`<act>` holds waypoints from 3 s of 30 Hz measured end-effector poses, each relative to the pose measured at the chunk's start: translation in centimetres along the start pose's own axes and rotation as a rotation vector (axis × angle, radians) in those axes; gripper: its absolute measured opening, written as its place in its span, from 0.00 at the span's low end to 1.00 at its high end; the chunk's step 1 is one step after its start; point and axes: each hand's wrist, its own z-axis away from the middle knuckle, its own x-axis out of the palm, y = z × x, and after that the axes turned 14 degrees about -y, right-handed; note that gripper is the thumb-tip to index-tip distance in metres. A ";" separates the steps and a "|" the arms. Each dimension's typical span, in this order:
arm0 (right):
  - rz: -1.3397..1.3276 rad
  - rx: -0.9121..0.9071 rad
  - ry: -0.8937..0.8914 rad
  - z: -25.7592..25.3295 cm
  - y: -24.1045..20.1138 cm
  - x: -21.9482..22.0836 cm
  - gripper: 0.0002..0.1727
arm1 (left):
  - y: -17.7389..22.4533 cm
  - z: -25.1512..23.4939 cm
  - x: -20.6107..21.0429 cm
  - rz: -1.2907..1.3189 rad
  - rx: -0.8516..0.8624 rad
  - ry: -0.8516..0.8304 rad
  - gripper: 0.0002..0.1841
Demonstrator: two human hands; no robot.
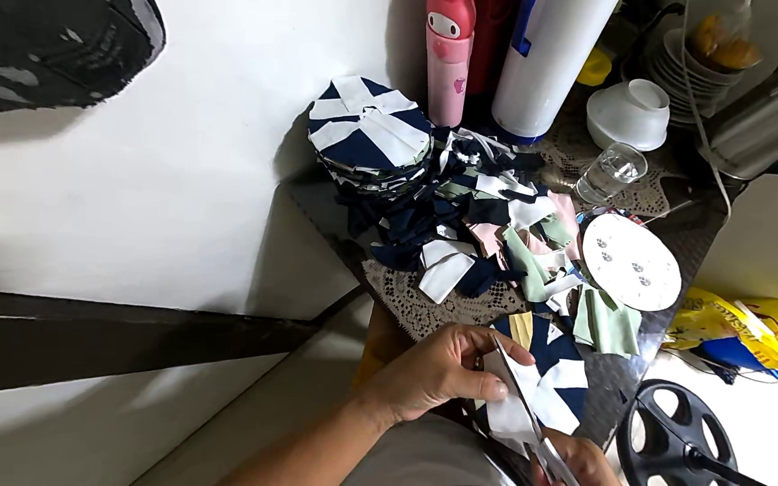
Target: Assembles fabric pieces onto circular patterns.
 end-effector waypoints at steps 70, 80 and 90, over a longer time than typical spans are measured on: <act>-0.271 -0.321 0.436 -0.1 1.5 -0.5 0.23 | 0.5 -4.4 2.9 -0.686 0.127 -0.183 0.10; -0.121 -0.152 0.640 0.0 2.6 -0.4 0.03 | -4.3 -1.4 3.8 -0.682 0.021 0.198 0.10; 0.791 0.240 0.718 -0.9 2.0 -2.2 0.09 | -7.3 -1.4 3.5 -1.359 -0.112 0.238 0.11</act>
